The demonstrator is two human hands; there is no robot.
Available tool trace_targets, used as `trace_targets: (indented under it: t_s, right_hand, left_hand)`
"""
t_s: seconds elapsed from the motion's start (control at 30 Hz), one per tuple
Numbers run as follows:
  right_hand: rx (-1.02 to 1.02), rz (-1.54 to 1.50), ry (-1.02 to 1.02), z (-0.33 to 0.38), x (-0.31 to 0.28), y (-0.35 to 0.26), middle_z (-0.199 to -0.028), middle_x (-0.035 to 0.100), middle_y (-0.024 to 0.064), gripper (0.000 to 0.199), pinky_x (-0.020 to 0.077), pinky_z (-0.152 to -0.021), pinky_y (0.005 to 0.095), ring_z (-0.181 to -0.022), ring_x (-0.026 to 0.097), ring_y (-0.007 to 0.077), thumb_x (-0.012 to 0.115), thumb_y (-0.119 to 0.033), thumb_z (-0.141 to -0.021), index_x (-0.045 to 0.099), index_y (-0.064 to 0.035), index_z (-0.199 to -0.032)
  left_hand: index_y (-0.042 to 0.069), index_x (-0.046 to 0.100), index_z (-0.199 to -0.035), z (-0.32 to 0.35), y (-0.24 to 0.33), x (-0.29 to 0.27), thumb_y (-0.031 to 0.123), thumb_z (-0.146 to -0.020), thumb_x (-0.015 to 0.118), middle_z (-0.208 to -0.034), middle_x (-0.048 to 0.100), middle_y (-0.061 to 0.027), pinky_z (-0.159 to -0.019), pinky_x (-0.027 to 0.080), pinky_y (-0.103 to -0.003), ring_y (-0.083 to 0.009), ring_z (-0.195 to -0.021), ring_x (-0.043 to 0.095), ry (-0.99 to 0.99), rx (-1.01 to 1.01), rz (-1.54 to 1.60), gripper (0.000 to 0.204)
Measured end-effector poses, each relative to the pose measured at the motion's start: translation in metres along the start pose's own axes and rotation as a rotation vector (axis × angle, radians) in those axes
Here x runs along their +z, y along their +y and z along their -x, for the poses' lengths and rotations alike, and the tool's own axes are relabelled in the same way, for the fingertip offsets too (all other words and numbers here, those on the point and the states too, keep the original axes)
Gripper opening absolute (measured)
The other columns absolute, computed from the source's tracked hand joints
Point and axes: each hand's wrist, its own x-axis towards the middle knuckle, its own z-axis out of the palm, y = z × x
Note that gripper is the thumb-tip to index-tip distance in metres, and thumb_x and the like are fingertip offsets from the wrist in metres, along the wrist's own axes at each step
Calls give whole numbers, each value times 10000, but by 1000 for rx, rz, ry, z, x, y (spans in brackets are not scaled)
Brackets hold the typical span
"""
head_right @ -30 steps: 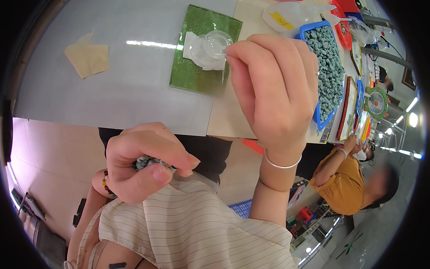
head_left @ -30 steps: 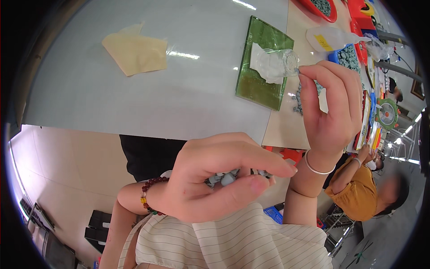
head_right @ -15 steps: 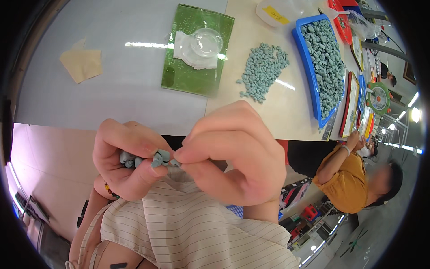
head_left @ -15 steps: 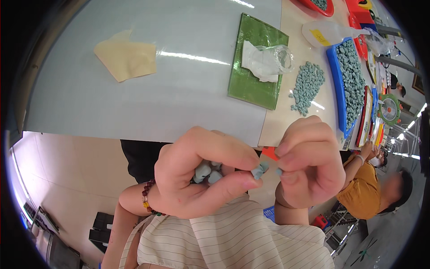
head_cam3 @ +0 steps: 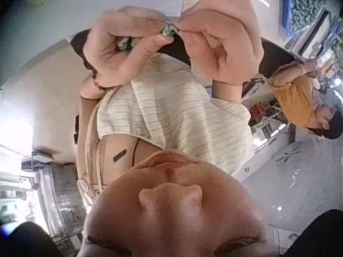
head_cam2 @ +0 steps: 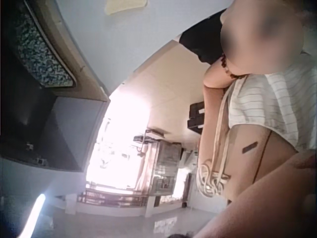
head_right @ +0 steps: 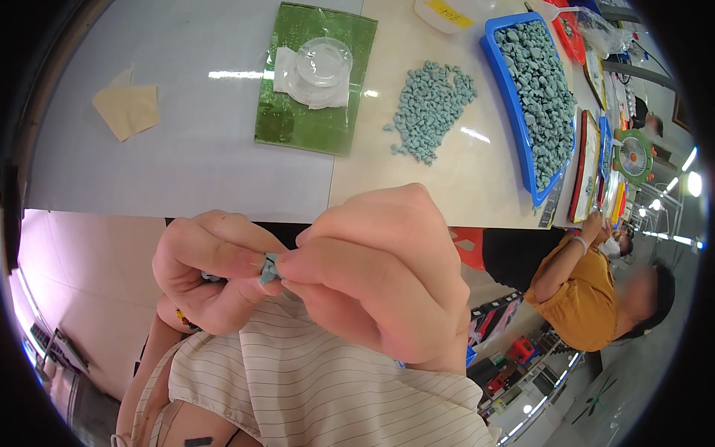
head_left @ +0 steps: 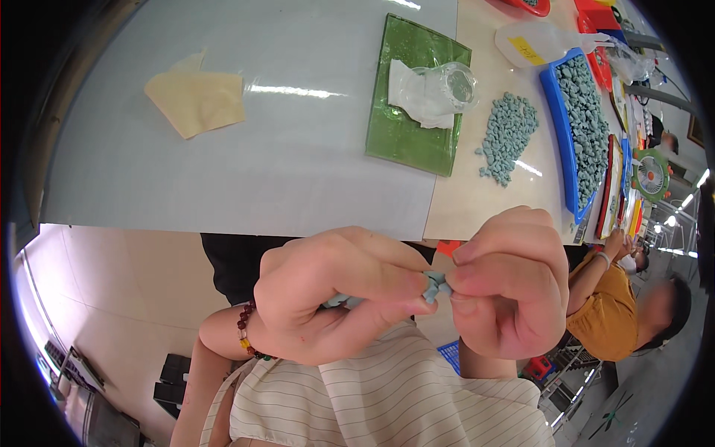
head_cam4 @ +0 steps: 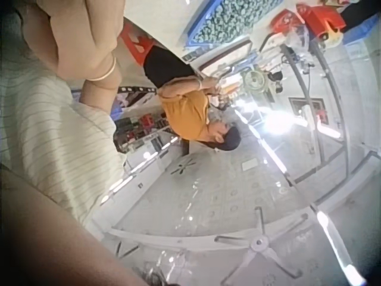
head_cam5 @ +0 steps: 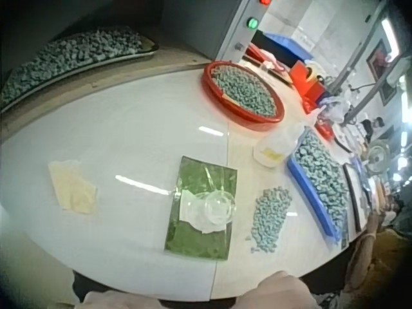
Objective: The worker is inspecting and sorting small green plastic components and placing them into small plastic bags at a workstation.
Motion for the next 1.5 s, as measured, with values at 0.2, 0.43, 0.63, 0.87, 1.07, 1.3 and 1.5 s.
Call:
trace_targets:
  t_s: [0.2, 0.43, 0.63, 0.87, 1.07, 1.3, 1.5]
  right_hand:
    - [20, -15, -3, 0, -1, -2, -741, 549, 96, 164, 378, -540, 270, -614, 490, 185, 652, -150, -723, 551, -21, -708]
    - [-31, 44, 7, 0, 2, -1, -726, 553, 90, 159, 370, -520, 277, -611, 491, 189, 658, -160, -731, 563, -34, -710]
    - [-181, 152, -7, 2, -7, 0, -745, 576, 66, 117, 333, -491, 279, -621, 509, 192, 683, -122, -669, 583, -74, -710]
    - [-204, 100, -1, 2, -7, 5, -768, 569, 62, 119, 333, -501, 292, -638, 514, 192, 683, -97, -655, 579, -78, -710]
    - [-15, -150, -17, -3, -12, 7, -709, 547, 27, 144, 349, -523, 291, -586, 494, 177, 684, -125, -690, 541, -114, -685]
    - [-29, -288, 17, 7, -4, 7, -683, 554, 14, 249, 325, -495, 269, -524, 475, 158, 689, -85, -688, 455, -153, -641]
    - [-106, -218, -60, 3, -15, 5, -728, 572, 17, 279, 320, -488, 271, -584, 499, 165, 627, 63, -666, 443, -146, -665]
  left_hand:
    - [-19, 589, -850, 0, 0, -1, -133, -694, 622, -854, 630, -161, -516, 472, -224, -156, -621, 593, -4, 21, 4, 195]
    - [-8, 598, -840, 3, 1, -1, -130, -692, 622, -853, 636, -154, -515, 473, -221, -162, -620, 601, 10, 10, -6, 193]
    - [-11, 605, -834, 3, 4, 4, -130, -688, 617, -850, 640, -151, -517, 472, -221, -162, -615, 601, 11, -31, 25, 188]
    - [0, 600, -850, 1, 4, 6, -59, -711, 662, -834, 645, -111, -550, 471, -213, -131, -632, 600, -19, -95, 67, 163]
    - [17, 580, -883, -5, 2, 5, 11, -737, 686, -824, 643, -48, -556, 447, -190, -79, -629, 572, -103, -237, 123, 180]
    - [-29, 496, -866, -6, 1, 0, -26, -761, 643, -731, 611, -183, -477, 463, -240, -182, -563, 594, -194, -97, 49, 180]
    - [-47, 537, -852, -8, 1, 4, -67, -765, 606, -732, 611, -211, -440, 448, -226, -178, -531, 585, -178, -21, 47, 113]
